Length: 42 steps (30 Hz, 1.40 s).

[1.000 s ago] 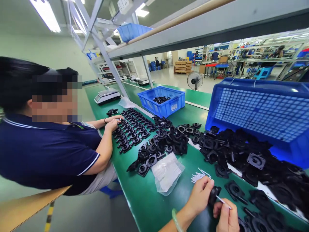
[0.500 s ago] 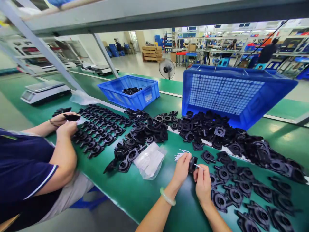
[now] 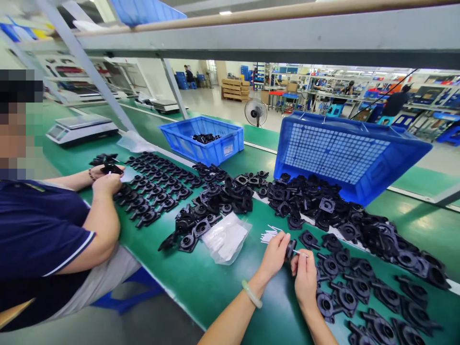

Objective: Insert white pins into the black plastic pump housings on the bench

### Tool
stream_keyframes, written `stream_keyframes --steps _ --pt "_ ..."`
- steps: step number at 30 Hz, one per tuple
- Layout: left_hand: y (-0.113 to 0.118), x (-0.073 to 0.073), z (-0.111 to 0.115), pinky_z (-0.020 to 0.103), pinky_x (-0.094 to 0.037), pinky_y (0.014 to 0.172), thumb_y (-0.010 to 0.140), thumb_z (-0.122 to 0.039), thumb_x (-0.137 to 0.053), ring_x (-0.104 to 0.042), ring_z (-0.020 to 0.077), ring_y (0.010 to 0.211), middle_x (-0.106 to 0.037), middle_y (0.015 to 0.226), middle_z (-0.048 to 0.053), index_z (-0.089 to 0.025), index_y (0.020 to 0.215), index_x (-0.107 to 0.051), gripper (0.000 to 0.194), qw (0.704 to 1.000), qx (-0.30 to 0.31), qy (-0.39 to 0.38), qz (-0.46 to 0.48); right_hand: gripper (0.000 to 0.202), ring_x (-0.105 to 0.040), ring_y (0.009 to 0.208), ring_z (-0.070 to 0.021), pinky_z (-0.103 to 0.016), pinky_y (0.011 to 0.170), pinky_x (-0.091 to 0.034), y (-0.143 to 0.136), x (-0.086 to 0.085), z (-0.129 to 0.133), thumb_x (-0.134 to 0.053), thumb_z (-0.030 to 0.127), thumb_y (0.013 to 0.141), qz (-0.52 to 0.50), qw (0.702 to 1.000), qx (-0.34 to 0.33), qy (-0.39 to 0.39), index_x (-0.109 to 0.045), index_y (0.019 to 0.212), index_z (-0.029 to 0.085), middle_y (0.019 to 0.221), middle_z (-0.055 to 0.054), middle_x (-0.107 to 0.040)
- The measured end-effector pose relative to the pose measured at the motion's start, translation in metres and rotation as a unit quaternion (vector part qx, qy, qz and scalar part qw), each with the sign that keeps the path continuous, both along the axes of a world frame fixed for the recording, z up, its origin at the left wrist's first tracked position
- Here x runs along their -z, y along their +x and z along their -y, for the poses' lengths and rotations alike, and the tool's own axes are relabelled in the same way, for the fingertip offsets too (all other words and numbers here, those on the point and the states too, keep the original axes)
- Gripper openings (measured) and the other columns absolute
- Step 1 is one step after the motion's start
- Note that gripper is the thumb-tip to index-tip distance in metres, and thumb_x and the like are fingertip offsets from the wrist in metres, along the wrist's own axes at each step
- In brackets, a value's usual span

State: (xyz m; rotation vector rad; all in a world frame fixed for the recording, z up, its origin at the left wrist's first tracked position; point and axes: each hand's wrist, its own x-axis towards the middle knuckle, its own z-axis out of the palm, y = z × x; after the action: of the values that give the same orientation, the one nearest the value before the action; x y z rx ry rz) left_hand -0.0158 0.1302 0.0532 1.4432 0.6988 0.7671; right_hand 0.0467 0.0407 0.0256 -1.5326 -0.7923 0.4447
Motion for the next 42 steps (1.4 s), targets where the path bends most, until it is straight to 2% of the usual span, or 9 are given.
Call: stream_keyframes --steps 10,13,17,21,26,29,32,36,42 --pt "0.0 0.007 -0.006 0.022 -0.032 0.051 0.091 -0.057 -0.042 -0.036 0.0097 0.056 -0.035 0.064 -0.003 -0.017 0.072 -0.037 0.044 1.0 0.004 -0.019 0.006 0.039 -0.04 0.053 -0.0118 -0.025 0.051 -0.035 0.002 0.008 -0.003 -0.032 0.051 0.097 -0.001 0.999 -0.022 -0.028 -0.049 0.097 0.016 0.06 0.004 -0.041" --pt "-0.011 -0.003 -0.015 0.022 -0.032 0.055 0.09 -0.05 -0.049 -0.038 0.0089 0.057 -0.042 0.062 -0.002 -0.015 0.073 -0.045 0.039 0.998 -0.034 0.047 -0.008 0.045 -0.045 0.057 -0.0122 -0.026 0.057 -0.041 0.001 0.004 -0.002 -0.03 0.05 0.097 -0.017 0.998 -0.052 -0.035 -0.044 0.122 0.015 0.07 0.001 -0.05" --pt "-0.022 -0.013 -0.018 0.023 -0.03 0.057 0.087 -0.039 -0.056 -0.037 0.0088 0.055 -0.04 0.058 -0.003 -0.015 0.07 -0.05 0.031 0.968 -0.112 0.207 -0.09 0.054 -0.053 0.08 -0.0143 -0.032 0.078 -0.047 0.006 -0.008 0.003 -0.034 0.051 0.096 0.035 0.998 0.005 -0.049 -0.032 0.14 0.02 0.11 -0.009 -0.055" --pt "-0.018 -0.009 -0.012 0.023 -0.03 0.06 0.086 -0.034 -0.059 -0.041 0.0099 0.059 -0.044 0.06 -0.003 -0.016 0.071 -0.051 0.024 0.944 -0.062 0.296 -0.131 0.056 -0.05 0.115 -0.0203 -0.039 0.101 -0.04 0.015 -0.016 0.004 -0.04 0.053 0.093 0.064 0.987 -0.077 -0.127 -0.035 0.14 0.023 0.135 -0.01 -0.047" --pt "-0.01 0.0 -0.008 0.025 -0.029 0.06 0.096 -0.032 -0.038 -0.041 0.0104 0.058 -0.047 0.061 -0.001 -0.016 0.064 -0.04 0.036 0.944 0.009 0.299 -0.137 0.051 -0.045 0.125 -0.0225 -0.042 0.111 -0.03 0.027 0.003 0.002 -0.036 0.054 0.093 0.042 0.984 -0.111 -0.135 -0.051 0.123 0.016 0.131 -0.013 -0.052" --pt "-0.012 0.0 -0.013 0.025 -0.027 0.06 0.097 -0.032 -0.036 -0.04 0.0107 0.058 -0.045 0.06 -0.001 -0.016 0.064 -0.037 0.036 0.949 -0.012 0.281 -0.14 0.048 -0.048 0.122 -0.0233 -0.045 0.11 -0.031 0.037 0.015 0.004 -0.034 0.05 0.093 0.088 0.982 -0.087 -0.145 -0.054 0.119 0.015 0.128 -0.013 -0.054" --pt "-0.016 -0.003 -0.021 0.024 -0.026 0.058 0.097 -0.033 -0.036 -0.038 0.0101 0.055 -0.041 0.058 -0.002 -0.016 0.065 -0.039 0.037 0.96 -0.052 0.236 -0.139 0.047 -0.048 0.121 -0.0224 -0.044 0.109 -0.032 0.04 0.013 0.004 -0.027 0.046 0.095 0.159 0.974 -0.076 -0.142 -0.056 0.115 0.015 0.126 -0.013 -0.053" --pt "-0.018 -0.002 -0.027 0.024 -0.026 0.058 0.096 -0.035 -0.037 -0.039 0.0096 0.056 -0.043 0.059 -0.002 -0.015 0.067 -0.044 0.036 0.971 -0.076 0.186 -0.13 0.049 -0.05 0.117 -0.0254 -0.044 0.104 -0.039 0.025 0.001 -0.001 -0.032 0.053 0.093 0.233 0.938 -0.077 -0.244 -0.059 0.106 0.015 0.128 -0.014 -0.05" --pt "-0.009 0.011 -0.017 0.025 -0.024 0.056 0.092 -0.031 -0.04 -0.039 0.01 0.056 -0.048 0.059 -0.001 -0.015 0.063 -0.043 0.033 0.959 -0.08 0.202 -0.181 0.051 -0.055 0.113 -0.0248 -0.042 0.095 -0.047 0.011 0.015 0.002 -0.04 0.051 0.089 0.286 0.922 -0.128 -0.229 -0.045 0.127 0.018 0.123 -0.012 -0.056"
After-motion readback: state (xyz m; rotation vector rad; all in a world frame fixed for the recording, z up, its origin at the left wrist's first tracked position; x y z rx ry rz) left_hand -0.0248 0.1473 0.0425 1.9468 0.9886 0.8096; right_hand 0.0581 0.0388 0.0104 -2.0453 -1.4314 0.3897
